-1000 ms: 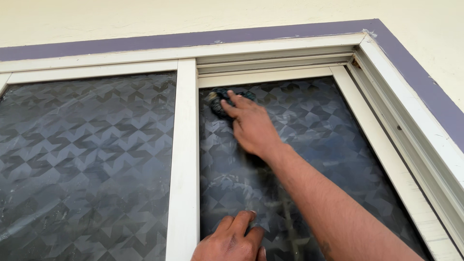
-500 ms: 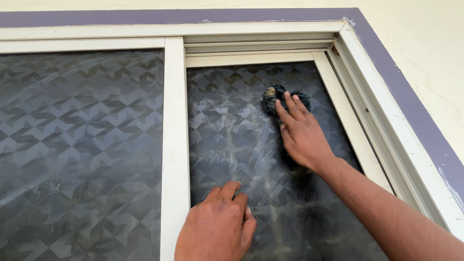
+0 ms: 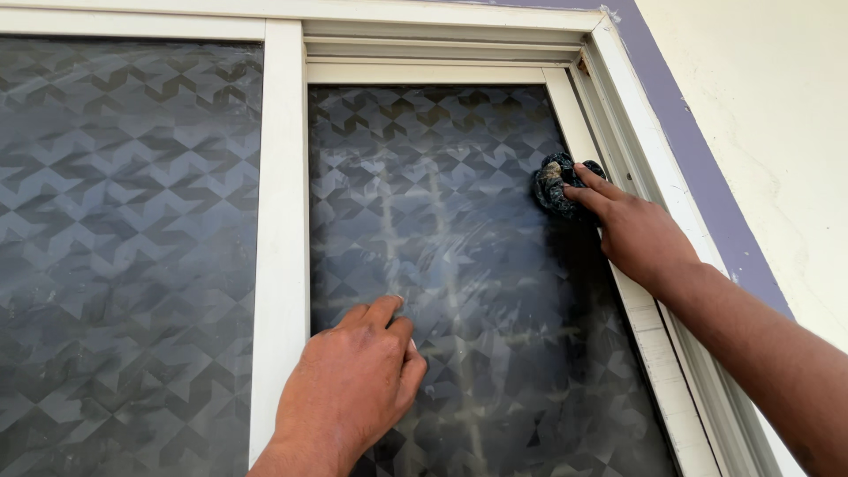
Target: The person wipes a window screen and glass panes with a cloth, moving between the screen, the glass surface, and the window tracks.
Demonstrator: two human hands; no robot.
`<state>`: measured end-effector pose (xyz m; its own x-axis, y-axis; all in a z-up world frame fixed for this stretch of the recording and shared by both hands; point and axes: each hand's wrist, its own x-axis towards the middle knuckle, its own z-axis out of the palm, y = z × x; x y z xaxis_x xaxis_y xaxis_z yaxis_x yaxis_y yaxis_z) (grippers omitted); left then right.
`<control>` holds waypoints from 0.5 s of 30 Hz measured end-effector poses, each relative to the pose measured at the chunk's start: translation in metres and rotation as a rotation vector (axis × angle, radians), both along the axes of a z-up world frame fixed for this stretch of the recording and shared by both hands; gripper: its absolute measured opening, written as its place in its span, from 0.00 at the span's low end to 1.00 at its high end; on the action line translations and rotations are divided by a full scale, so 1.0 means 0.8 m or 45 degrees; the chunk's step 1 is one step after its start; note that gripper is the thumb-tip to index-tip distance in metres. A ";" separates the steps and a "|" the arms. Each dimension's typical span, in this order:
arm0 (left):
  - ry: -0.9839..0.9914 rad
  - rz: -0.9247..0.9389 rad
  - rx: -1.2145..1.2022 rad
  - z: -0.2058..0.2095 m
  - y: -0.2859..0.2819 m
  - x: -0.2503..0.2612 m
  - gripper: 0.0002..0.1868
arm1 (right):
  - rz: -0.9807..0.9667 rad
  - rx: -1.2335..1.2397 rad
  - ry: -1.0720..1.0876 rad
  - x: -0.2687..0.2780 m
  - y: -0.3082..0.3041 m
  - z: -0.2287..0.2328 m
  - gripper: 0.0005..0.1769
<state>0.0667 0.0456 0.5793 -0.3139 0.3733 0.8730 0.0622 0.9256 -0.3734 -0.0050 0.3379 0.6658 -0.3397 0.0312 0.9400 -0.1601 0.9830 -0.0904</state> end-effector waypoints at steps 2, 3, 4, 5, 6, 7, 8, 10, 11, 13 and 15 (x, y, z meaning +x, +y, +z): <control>0.027 0.041 0.004 -0.003 0.002 0.005 0.17 | -0.010 0.092 0.147 -0.018 0.016 -0.044 0.42; 0.000 0.072 0.016 -0.005 0.004 0.008 0.17 | 0.015 0.164 0.301 -0.031 0.015 -0.065 0.41; -0.028 0.105 0.025 -0.005 0.007 0.011 0.17 | 0.044 0.234 0.455 -0.040 0.017 -0.086 0.40; -0.056 0.137 0.032 -0.009 0.010 0.014 0.17 | 0.025 0.281 0.416 -0.043 0.024 -0.109 0.41; -0.012 0.061 0.041 -0.016 0.011 0.015 0.17 | 0.010 0.326 0.373 -0.045 0.029 -0.133 0.42; 0.032 -0.015 0.051 -0.021 0.013 0.015 0.18 | -0.004 0.371 0.330 -0.044 0.033 -0.158 0.43; 0.070 -0.086 0.064 -0.031 0.014 0.014 0.20 | -0.076 0.408 0.197 -0.043 0.035 -0.185 0.44; 0.087 -0.228 0.131 -0.068 0.015 0.008 0.19 | -0.218 0.488 -0.068 -0.039 0.040 -0.242 0.46; 0.097 -0.297 0.169 -0.093 0.012 0.004 0.19 | -0.163 0.490 -0.109 -0.039 0.044 -0.273 0.44; -0.008 -0.325 0.192 -0.154 0.003 -0.009 0.18 | -0.050 0.489 -0.179 -0.049 0.047 -0.336 0.41; -0.230 -0.330 0.215 -0.227 -0.010 -0.034 0.18 | 0.053 0.514 -0.110 -0.071 0.056 -0.401 0.39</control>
<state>0.0399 0.0375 0.3979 -0.3824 0.3157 0.8684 0.3540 0.9182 -0.1779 -0.0614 0.3829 0.3447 -0.4113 -0.3499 0.8417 -0.2093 0.9350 0.2864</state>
